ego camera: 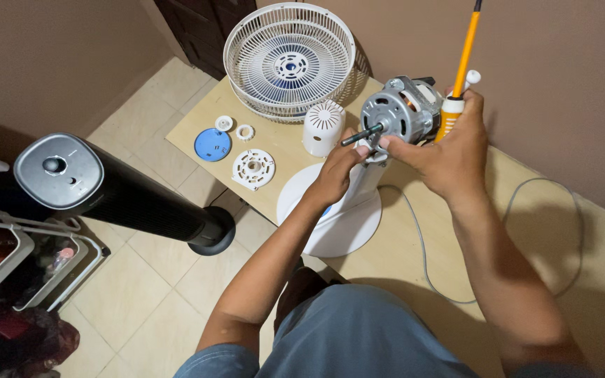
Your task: The person assembles a table fan by attaching the motor to the stand, securing it with a screwdriver, and fitting the motor housing and rear cap. The person uses a screwdriver to tighten screws and aligns plastic components onto the motor shaft.
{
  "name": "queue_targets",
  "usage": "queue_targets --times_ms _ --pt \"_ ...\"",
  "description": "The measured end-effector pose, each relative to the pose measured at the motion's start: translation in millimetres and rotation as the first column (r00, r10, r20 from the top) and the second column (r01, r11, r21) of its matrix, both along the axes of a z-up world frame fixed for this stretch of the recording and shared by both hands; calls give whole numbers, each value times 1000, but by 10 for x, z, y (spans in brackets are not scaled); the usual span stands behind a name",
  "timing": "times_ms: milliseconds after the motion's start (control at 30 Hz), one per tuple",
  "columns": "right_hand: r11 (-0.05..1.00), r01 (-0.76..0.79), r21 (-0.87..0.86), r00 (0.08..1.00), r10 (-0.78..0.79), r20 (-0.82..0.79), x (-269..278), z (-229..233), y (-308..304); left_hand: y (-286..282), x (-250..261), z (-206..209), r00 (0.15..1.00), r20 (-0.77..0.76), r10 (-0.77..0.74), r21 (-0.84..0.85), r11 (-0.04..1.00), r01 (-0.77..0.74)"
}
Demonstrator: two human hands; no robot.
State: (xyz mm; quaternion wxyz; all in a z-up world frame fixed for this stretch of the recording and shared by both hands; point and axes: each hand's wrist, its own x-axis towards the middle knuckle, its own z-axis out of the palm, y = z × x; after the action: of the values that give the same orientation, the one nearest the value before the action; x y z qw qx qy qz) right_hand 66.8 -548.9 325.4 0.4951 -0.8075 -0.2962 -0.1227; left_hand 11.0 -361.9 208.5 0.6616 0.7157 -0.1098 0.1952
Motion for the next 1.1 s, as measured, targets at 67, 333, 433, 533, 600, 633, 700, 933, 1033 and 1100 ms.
queue_targets --times_ms 67,333,433,533,600,633,700,933,1033,1100 --pt "1000 -1 -4 1000 1 21 -38 10 8 -14 -30 2 998 -50 -49 -120 992 43" --pt "996 46 -72 998 -44 33 -125 94 78 -3 -65 3 993 -98 -71 -167 984 54" --pt "996 29 -78 999 -26 32 -145 115 84 -3 -58 -47 988 -108 -109 -237 968 81" --pt "991 61 -123 997 -55 48 -172 128 100 2 -29 -187 980 -102 -169 -358 926 122" --pt "982 90 -165 995 -80 61 -173 150 112 24 4 -349 978 -104 -179 -397 909 124" --pt "983 83 -165 995 -72 72 -184 152 120 38 35 -456 976 -138 -166 -390 915 101" --pt "984 74 -165 994 -59 95 -192 161 123 66 134 -688 968 -203 -144 -375 925 59" --pt "978 23 -208 995 -2 97 -194 225 106 125 268 -1264 977 -212 4 -186 982 -45" --pt "972 -28 -234 991 57 121 -160 280 87 131 292 -1284 996 -89 -12 -158 987 -2" --pt "963 -37 -267 990 71 120 -137 304 72 139 272 -1249 1000 21 1 -54 999 0"
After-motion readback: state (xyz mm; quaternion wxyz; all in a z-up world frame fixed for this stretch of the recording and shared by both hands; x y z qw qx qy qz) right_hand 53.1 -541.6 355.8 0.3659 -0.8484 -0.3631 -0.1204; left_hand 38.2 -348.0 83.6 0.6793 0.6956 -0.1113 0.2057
